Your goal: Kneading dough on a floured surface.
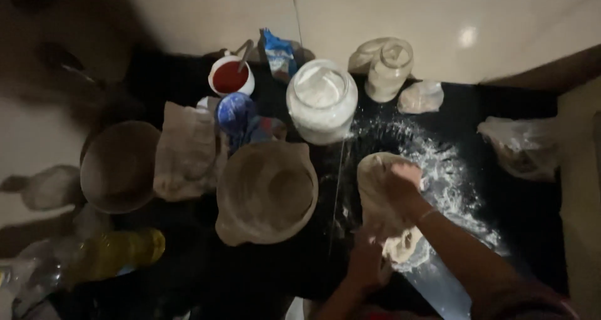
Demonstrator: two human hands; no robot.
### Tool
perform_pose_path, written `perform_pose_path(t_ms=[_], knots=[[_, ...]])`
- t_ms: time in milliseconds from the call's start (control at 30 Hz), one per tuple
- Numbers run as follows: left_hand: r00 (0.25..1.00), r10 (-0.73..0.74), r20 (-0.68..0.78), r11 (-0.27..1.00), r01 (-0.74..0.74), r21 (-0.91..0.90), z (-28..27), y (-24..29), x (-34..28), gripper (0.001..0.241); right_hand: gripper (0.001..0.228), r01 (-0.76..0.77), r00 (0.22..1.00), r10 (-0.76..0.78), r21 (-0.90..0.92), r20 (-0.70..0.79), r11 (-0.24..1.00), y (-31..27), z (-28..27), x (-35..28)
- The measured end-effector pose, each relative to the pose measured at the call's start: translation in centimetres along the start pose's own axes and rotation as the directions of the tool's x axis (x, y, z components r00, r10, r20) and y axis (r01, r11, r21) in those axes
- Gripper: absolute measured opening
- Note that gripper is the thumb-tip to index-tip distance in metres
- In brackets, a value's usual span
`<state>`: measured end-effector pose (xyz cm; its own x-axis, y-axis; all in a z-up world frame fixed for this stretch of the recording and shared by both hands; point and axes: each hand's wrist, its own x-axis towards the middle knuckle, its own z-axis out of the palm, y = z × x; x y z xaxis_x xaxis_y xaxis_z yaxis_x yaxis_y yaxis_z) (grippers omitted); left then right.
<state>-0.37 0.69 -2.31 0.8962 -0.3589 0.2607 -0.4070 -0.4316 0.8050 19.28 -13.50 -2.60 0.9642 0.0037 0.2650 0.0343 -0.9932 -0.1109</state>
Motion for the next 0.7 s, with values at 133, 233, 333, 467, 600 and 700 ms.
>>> perform_pose_path(t_ms=[133,233,333,467,600,700], knots=[[0.992,0.091,-0.090,0.995,-0.094,-0.034,-1.9,2.5,2.0,0.074,0.054,0.100,0.994,-0.103,0.104,0.023,0.990,-0.2,0.5,6.3],[0.992,0.057,-0.112,0.998,-0.055,0.021,-1.9,2.8,1.8,0.082,0.043,0.113,0.993,-0.112,0.050,-0.034,0.992,-0.3,2.3,10.0],[0.986,0.090,-0.143,0.994,-0.097,-0.046,-1.9,2.4,2.2,0.071,0.034,0.166,0.983,-0.165,0.000,-0.084,0.986,0.3,2.9,13.2],[0.998,-0.038,-0.046,0.999,0.039,0.020,-0.8,1.8,-0.3,0.086,0.037,0.060,0.960,-0.141,0.314,0.242,0.948,-0.5,-0.3,11.1],[0.997,-0.078,-0.011,0.984,0.075,-0.161,-2.7,2.5,1.8,0.076,0.045,0.088,0.773,-0.386,0.516,0.504,0.852,1.6,-3.9,6.3],[0.998,0.058,-0.014,0.996,-0.059,-0.069,-0.9,-0.5,0.9,0.067,0.047,-0.059,0.698,-0.245,0.395,0.673,0.917,2.7,-11.9,0.6]])
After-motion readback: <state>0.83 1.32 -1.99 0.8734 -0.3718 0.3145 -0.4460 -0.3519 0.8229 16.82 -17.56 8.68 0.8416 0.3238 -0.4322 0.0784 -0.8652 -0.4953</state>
